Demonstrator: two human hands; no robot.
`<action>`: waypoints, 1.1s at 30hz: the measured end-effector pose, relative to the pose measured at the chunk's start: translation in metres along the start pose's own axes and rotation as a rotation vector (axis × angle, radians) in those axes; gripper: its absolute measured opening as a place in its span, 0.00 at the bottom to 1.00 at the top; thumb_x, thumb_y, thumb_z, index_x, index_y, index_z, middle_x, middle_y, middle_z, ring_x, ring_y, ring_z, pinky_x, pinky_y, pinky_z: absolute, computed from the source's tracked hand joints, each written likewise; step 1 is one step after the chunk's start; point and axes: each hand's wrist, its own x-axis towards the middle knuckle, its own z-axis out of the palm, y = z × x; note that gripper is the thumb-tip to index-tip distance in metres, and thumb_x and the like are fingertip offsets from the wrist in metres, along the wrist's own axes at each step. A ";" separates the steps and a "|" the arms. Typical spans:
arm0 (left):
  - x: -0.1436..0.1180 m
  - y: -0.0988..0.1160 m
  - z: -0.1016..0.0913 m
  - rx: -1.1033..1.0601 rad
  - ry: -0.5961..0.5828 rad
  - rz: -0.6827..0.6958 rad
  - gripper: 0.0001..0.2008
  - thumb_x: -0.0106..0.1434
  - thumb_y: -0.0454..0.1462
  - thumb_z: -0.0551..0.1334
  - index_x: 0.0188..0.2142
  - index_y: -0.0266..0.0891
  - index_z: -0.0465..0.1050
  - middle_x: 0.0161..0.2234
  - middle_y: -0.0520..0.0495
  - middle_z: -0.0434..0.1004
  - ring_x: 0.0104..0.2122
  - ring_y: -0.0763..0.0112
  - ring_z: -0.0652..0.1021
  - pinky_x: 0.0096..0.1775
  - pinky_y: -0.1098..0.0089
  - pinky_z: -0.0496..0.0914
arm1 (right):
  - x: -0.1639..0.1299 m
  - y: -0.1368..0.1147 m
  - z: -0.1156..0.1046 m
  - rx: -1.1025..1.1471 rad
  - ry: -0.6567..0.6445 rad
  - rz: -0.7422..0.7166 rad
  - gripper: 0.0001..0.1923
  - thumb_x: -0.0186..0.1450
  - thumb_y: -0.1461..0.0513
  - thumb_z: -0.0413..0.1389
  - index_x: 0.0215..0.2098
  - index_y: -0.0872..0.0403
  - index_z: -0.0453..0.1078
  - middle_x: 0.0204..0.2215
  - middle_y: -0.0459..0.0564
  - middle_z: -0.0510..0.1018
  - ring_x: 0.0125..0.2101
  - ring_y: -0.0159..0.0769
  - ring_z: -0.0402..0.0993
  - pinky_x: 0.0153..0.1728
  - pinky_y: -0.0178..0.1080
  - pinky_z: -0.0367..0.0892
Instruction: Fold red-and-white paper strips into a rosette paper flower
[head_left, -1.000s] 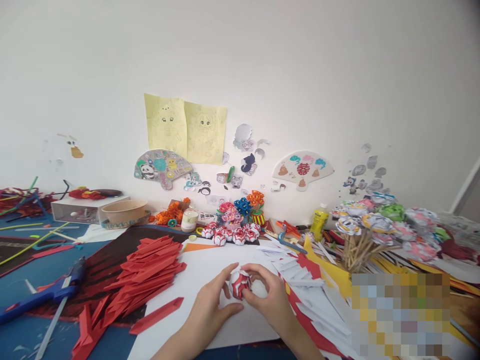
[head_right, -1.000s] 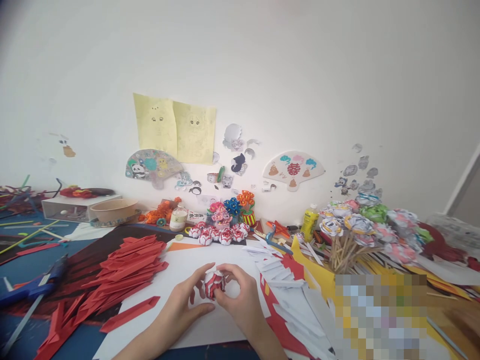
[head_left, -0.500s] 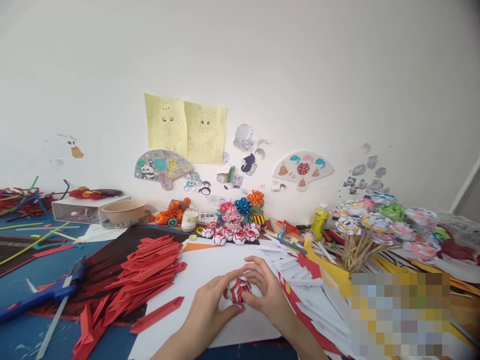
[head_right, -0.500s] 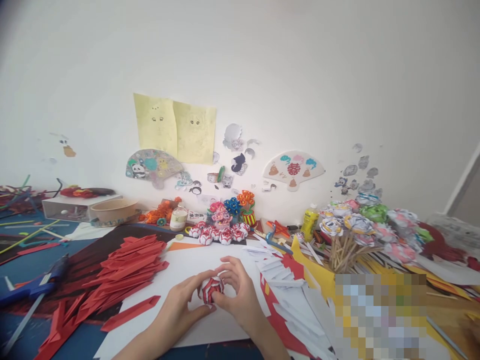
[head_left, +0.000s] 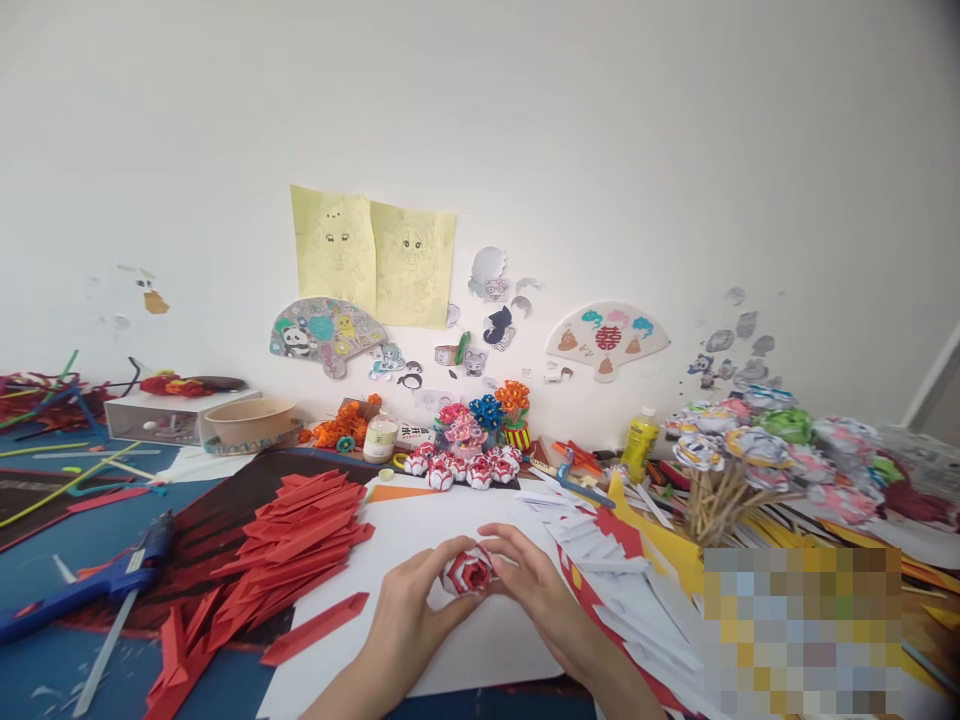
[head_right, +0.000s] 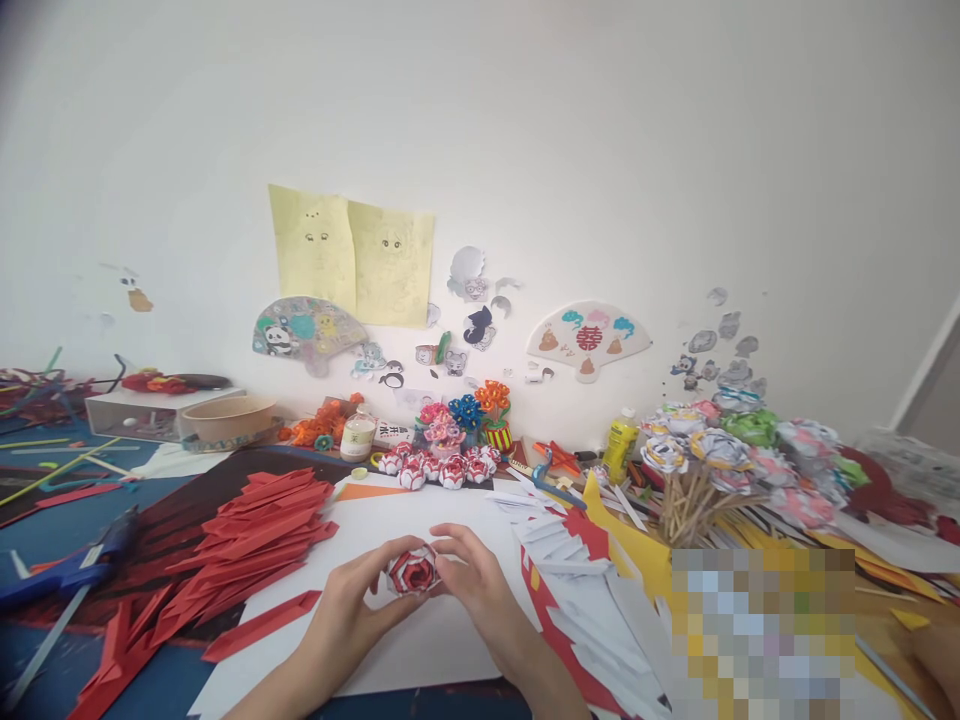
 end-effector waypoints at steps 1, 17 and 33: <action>0.000 0.000 0.000 -0.008 0.002 0.009 0.20 0.59 0.38 0.66 0.51 0.49 0.69 0.41 0.53 0.81 0.33 0.70 0.79 0.37 0.72 0.73 | 0.000 0.001 0.000 0.010 -0.001 0.004 0.18 0.65 0.52 0.57 0.51 0.50 0.67 0.48 0.53 0.74 0.48 0.44 0.72 0.49 0.46 0.67; 0.004 0.003 -0.002 -0.054 -0.029 -0.048 0.26 0.57 0.35 0.66 0.55 0.51 0.66 0.45 0.54 0.80 0.32 0.71 0.78 0.31 0.75 0.71 | 0.002 0.004 -0.002 0.016 0.005 -0.043 0.18 0.64 0.53 0.59 0.50 0.50 0.70 0.52 0.56 0.73 0.56 0.49 0.66 0.52 0.48 0.66; 0.005 0.007 -0.003 -0.068 -0.088 -0.125 0.27 0.60 0.40 0.65 0.57 0.51 0.61 0.46 0.52 0.78 0.29 0.71 0.74 0.34 0.70 0.70 | 0.000 -0.001 -0.002 0.055 -0.003 -0.018 0.19 0.61 0.56 0.62 0.50 0.49 0.69 0.53 0.53 0.72 0.48 0.44 0.72 0.49 0.44 0.65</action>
